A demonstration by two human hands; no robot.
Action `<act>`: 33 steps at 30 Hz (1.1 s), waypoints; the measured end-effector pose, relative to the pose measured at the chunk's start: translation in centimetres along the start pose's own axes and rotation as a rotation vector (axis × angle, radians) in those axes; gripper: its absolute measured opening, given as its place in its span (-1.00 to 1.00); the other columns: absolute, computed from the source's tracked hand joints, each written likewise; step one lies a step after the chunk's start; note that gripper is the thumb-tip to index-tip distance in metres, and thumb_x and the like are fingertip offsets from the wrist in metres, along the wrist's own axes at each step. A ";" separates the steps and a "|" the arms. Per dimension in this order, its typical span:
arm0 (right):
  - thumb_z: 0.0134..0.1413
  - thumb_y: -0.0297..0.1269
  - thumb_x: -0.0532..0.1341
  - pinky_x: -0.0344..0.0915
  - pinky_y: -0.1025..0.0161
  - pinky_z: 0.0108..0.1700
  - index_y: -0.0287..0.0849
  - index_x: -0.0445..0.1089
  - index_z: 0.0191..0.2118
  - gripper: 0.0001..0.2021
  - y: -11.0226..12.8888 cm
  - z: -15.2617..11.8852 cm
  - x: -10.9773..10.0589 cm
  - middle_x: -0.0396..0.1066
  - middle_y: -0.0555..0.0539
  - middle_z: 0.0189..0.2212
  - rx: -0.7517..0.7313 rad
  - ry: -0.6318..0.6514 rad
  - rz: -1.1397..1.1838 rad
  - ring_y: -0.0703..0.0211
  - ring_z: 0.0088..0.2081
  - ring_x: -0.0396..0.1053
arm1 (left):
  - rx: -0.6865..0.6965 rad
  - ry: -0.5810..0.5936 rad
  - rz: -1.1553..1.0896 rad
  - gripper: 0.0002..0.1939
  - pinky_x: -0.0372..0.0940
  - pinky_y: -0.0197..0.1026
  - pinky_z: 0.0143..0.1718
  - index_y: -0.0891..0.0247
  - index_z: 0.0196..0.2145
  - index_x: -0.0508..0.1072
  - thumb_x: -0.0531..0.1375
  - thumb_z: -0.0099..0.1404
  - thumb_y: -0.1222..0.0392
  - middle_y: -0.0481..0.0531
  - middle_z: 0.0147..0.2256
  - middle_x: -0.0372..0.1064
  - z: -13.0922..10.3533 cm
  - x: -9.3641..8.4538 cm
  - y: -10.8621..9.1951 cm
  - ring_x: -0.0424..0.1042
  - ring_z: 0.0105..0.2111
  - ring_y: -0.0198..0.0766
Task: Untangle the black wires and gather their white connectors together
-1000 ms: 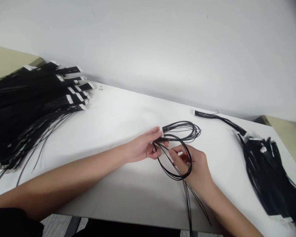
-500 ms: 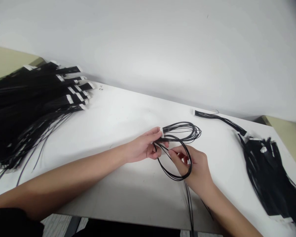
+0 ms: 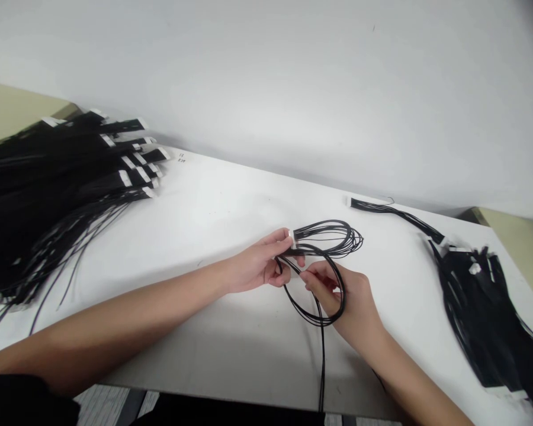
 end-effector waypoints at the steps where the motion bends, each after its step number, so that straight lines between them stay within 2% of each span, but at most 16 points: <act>1: 0.16 -0.19 0.15 0.12 0.39 -0.56 -0.17 0.38 -0.41 -0.80 0.0 0.0 0.0 0.35 0.02 -0.58 0.005 -0.001 0.007 0.30 -0.56 0.22 | -0.001 -0.002 0.001 -0.74 -0.05 -0.36 -0.65 0.21 -0.34 0.07 0.06 0.36 0.04 -0.07 -0.37 0.34 0.0 0.0 0.0 0.21 -0.69 -0.48; 6: 0.16 -0.21 0.15 0.14 0.38 -0.54 -0.17 0.43 -0.28 -0.83 -0.4 0.0 0.3 0.34 0.02 -0.56 0.030 0.041 0.060 0.29 -0.54 0.25 | -0.010 0.008 0.032 -0.79 -0.05 -0.34 -0.63 0.22 -0.31 0.10 0.02 0.39 0.06 -0.04 -0.36 0.34 0.0 0.1 0.1 0.20 -0.68 -0.48; 10: 0.17 -0.23 0.12 0.11 0.36 -0.54 -0.20 0.41 -0.33 -0.82 -0.7 0.0 0.8 0.30 0.03 -0.58 0.049 0.136 0.084 0.30 -0.55 0.23 | -0.012 0.021 0.051 -0.78 -0.04 -0.33 -0.63 0.22 -0.31 0.09 0.04 0.37 0.04 -0.03 -0.36 0.36 -0.1 0.2 0.3 0.20 -0.69 -0.47; 18: 0.17 -0.23 0.10 0.18 0.37 -0.52 -0.20 0.35 -0.29 -0.84 -0.2 0.1 0.7 0.35 0.01 -0.54 0.123 0.177 0.077 0.26 -0.52 0.31 | -0.014 0.042 0.083 -0.81 -0.06 -0.33 -0.63 0.21 -0.27 0.12 0.02 0.39 0.05 -0.04 -0.35 0.35 0.0 0.1 0.4 0.22 -0.69 -0.47; 22: 0.20 -0.21 0.08 0.20 0.36 -0.51 -0.17 0.36 -0.26 -0.82 -0.2 0.0 0.7 0.38 0.00 -0.51 0.085 0.122 0.009 0.26 -0.52 0.32 | -0.016 0.011 0.069 -0.82 -0.08 -0.32 -0.63 0.22 -0.30 0.10 -0.01 0.40 0.08 -0.05 -0.34 0.33 0.0 0.2 0.3 0.19 -0.71 -0.48; 25: 0.21 -0.20 0.07 0.24 0.34 -0.45 -0.15 0.37 -0.26 -0.81 -0.5 -0.1 0.6 0.39 0.01 -0.49 0.036 0.030 -0.058 0.27 -0.53 0.32 | -0.015 -0.018 0.057 -0.81 -0.07 -0.32 -0.62 0.21 -0.31 0.08 -0.01 0.40 0.07 -0.05 -0.33 0.32 0.0 0.1 0.2 0.19 -0.70 -0.49; 28: 0.21 -0.19 0.09 0.20 0.35 -0.47 -0.13 0.37 -0.30 -0.82 -0.7 -0.2 0.3 0.37 0.02 -0.51 -0.012 -0.042 -0.111 0.29 -0.53 0.27 | -0.005 -0.023 0.059 -0.79 -0.07 -0.33 -0.63 0.22 -0.32 0.08 -0.02 0.40 0.06 -0.05 -0.32 0.32 0.0 0.1 0.1 0.18 -0.70 -0.50; 31: 0.19 -0.20 0.12 0.14 0.35 -0.48 -0.14 0.32 -0.37 -0.83 -0.5 -0.2 -0.3 0.32 0.03 -0.53 -0.026 -0.047 -0.093 0.30 -0.53 0.19 | -0.005 -0.033 0.061 -0.78 -0.06 -0.33 -0.63 0.22 -0.32 0.08 -0.01 0.40 0.04 -0.06 -0.32 0.33 0.0 0.1 0.1 0.18 -0.71 -0.50; 33: 0.16 -0.19 0.16 0.11 0.34 -0.47 -0.15 0.29 -0.40 -0.83 -0.3 -0.1 -0.8 0.25 0.05 -0.56 0.025 -0.020 -0.003 0.32 -0.54 0.13 | -0.009 -0.051 0.059 -0.79 -0.06 -0.33 -0.62 0.22 -0.31 0.08 0.00 0.40 0.05 -0.06 -0.33 0.33 0.0 0.1 0.2 0.18 -0.70 -0.50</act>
Point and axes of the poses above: each hand's wrist, its own z-axis towards the middle knuckle, its own x-axis out of the palm, y = z × x, the point moved 4 cm from there along z, towards the middle knuckle
